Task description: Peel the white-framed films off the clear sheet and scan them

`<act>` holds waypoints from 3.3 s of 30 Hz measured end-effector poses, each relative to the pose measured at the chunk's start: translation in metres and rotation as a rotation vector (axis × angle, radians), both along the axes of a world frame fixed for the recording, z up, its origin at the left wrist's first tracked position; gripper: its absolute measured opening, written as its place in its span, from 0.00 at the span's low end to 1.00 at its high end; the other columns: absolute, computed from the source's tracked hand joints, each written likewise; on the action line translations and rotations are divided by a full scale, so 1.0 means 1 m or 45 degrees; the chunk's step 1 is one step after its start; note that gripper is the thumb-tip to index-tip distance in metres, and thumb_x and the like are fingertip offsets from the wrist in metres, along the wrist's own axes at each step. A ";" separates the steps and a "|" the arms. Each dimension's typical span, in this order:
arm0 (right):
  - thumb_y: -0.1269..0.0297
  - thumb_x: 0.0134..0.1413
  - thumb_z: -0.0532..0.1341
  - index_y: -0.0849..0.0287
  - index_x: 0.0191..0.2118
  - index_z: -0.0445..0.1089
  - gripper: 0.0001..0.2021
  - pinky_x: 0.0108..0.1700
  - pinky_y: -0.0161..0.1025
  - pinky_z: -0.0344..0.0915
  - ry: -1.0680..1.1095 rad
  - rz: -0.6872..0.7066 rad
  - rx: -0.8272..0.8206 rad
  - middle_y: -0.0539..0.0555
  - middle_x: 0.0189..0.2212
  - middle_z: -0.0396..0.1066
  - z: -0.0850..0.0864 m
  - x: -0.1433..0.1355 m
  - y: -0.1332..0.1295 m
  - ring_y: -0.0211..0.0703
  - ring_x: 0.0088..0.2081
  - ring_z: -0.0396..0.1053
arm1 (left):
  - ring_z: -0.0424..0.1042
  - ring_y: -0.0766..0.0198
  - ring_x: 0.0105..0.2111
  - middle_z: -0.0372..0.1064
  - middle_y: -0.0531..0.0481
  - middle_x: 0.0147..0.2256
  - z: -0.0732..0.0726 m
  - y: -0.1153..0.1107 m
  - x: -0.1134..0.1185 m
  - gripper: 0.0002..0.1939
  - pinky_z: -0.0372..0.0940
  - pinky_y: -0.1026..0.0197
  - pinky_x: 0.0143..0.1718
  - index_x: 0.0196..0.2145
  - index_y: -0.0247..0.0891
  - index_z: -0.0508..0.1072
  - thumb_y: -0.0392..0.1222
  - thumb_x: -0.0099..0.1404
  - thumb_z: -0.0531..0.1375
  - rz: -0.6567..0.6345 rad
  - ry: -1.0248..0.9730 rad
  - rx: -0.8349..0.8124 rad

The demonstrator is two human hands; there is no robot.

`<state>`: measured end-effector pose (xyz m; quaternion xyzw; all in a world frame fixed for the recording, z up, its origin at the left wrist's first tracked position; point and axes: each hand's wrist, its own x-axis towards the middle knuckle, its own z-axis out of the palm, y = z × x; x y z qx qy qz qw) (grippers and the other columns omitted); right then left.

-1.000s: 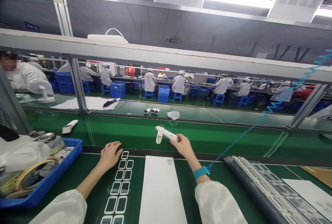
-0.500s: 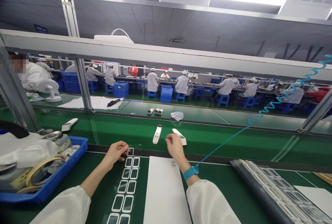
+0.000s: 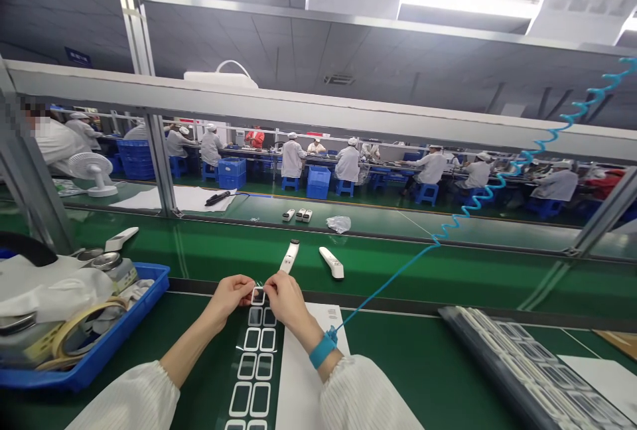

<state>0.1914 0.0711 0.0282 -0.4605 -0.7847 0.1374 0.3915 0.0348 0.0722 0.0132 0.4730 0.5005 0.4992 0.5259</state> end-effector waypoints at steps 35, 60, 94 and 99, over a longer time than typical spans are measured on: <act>0.58 0.51 0.59 0.58 0.22 0.64 0.12 0.24 0.34 0.53 0.676 -0.205 -0.062 0.47 0.20 0.58 -0.010 0.108 -0.015 0.37 0.22 0.54 | 0.69 0.59 0.39 0.66 0.41 0.44 0.023 0.077 0.043 0.19 0.65 0.54 0.42 0.52 0.34 0.61 0.48 0.69 0.47 0.156 0.749 0.149; 0.52 0.52 0.62 0.58 0.24 0.64 0.16 0.26 0.34 0.53 0.786 0.004 -0.183 0.47 0.21 0.57 0.065 0.109 -0.045 0.37 0.24 0.53 | 0.61 0.68 0.22 0.65 0.49 0.26 0.051 -0.100 0.087 0.23 0.60 0.66 0.22 0.35 0.36 0.71 0.61 0.60 0.56 -0.260 -0.609 -0.317; 0.66 0.62 0.52 0.59 0.28 0.63 0.11 0.30 0.37 0.54 0.332 0.061 0.064 0.49 0.25 0.60 0.062 0.073 -0.069 0.39 0.27 0.57 | 0.59 0.69 0.20 0.63 0.52 0.22 0.055 -0.107 0.091 0.25 0.57 0.65 0.22 0.35 0.36 0.67 0.64 0.61 0.52 -0.272 -0.461 -0.298; 0.73 0.64 0.47 0.61 0.38 0.67 0.12 0.34 0.41 0.50 -0.166 0.015 0.614 0.55 0.30 0.63 0.050 0.073 -0.072 0.43 0.31 0.58 | 0.57 0.71 0.17 0.61 0.54 0.19 0.056 -0.104 0.090 0.28 0.55 0.67 0.20 0.33 0.36 0.66 0.67 0.60 0.50 -0.243 -0.416 -0.283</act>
